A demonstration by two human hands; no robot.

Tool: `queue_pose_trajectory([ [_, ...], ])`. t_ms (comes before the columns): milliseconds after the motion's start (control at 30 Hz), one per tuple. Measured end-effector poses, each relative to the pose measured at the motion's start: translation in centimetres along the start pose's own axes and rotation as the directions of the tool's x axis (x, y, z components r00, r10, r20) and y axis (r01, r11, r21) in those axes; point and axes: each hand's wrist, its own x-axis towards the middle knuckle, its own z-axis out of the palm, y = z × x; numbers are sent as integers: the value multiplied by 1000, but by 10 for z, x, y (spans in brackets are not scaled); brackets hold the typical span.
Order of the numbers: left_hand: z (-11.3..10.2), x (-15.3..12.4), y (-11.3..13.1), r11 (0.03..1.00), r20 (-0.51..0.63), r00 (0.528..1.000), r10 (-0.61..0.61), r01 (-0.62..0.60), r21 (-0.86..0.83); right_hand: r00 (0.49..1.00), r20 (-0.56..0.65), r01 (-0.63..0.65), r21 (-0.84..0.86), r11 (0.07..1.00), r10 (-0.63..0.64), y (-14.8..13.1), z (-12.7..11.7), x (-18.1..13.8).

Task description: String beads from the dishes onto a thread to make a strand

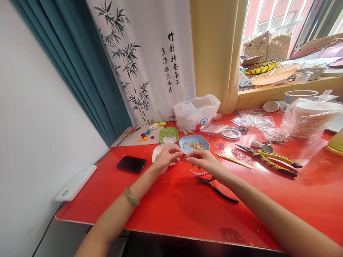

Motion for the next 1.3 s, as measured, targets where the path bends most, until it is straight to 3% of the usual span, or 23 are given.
queue_pose_trajectory([
  [400, -1, 2, 0, 994, 51, 995, 83, -86, 67, 996, 91, -27, 39, 999, 24, 2, 2, 1],
  [533, -22, 10, 13, 986, -99, 983, 153, -145, 83, 997, 80, -29, 45, 999, 25, 6, 1, 2],
  [633, -53, 28, 19, 948, -274, 916, 292, -240, 208, 999, 54, -7, 60, 998, 3, 10, 0, 5],
  [700, -75, 44, 19, 861, -313, 879, 359, -182, 476, 999, 42, 11, 67, 998, -13, 12, 0, 7],
  [733, -85, 52, 17, 757, -281, 887, 365, -107, 644, 999, 38, 16, 69, 997, -19, 13, -1, 7],
  [767, -92, 61, 16, 716, -268, 898, 350, -72, 695, 999, 37, 17, 70, 997, -19, 13, -1, 7],
  [867, -106, 84, 8, 609, -247, 912, 328, -4, 793, 999, 50, 3, 70, 998, -7, 13, 0, 7],
  [1000, -107, 103, 1, 458, -227, 926, 301, 69, 887, 997, 76, -8, 62, 998, 4, 11, 0, 6],
  [1300, -109, 107, 0, 207, -152, 964, 219, 106, 973, 997, 79, -29, 91, 995, 22, 9, 1, 4],
])
